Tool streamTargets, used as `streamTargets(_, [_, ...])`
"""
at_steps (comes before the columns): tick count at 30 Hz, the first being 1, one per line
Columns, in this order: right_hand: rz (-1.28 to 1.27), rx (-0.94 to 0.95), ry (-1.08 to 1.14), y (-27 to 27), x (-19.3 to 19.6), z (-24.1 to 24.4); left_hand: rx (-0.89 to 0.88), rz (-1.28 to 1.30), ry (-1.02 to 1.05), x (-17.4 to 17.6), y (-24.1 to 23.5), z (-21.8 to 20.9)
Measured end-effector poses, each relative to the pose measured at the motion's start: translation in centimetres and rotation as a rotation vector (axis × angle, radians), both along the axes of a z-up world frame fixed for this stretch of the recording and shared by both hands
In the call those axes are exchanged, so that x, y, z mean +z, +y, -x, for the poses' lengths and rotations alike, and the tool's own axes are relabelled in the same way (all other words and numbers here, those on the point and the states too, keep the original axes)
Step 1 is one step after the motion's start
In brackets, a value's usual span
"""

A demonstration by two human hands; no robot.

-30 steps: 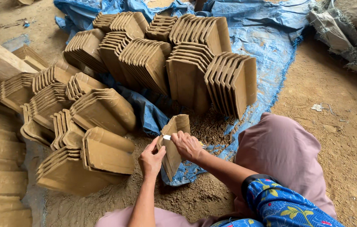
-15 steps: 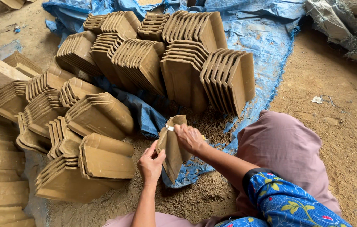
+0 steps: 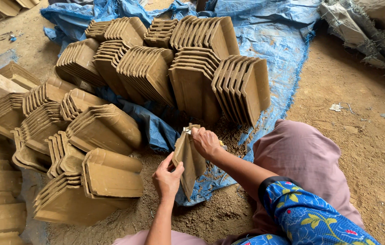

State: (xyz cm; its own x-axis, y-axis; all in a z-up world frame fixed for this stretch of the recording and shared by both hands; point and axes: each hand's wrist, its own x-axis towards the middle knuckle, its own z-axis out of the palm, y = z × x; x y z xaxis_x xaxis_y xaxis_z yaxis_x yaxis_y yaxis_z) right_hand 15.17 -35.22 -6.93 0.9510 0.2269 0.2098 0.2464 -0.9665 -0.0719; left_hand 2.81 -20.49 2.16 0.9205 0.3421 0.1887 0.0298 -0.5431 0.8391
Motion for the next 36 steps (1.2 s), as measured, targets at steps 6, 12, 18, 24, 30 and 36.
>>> streamTargets(6, [-0.043,-0.023,0.023,-0.4,0.3,-0.9,0.018,-0.060,-0.047,-1.3,-1.1,-0.4])
streamTargets(12, [-0.147,-0.118,0.059,0.1,-0.3,-1.6,0.034,-0.088,-0.079,-2.5,-1.5,-1.0])
streamTargets(18, [-0.146,-0.179,0.022,0.8,-1.0,-2.8,0.036,-0.081,-0.097,-1.4,-2.1,-1.0])
streamTargets(24, [-0.165,-0.227,0.118,1.1,-0.4,-3.3,0.045,-0.051,-0.107,-1.9,-2.3,-1.3])
streamTargets(30, [-0.372,-0.263,0.276,0.9,1.6,-3.2,0.066,-0.068,-0.103,-2.4,-2.1,-1.3])
streamTargets(36, [-1.259,-0.190,0.587,-1.3,-2.7,-6.6,0.063,0.054,-0.032,-2.4,-0.4,-1.1])
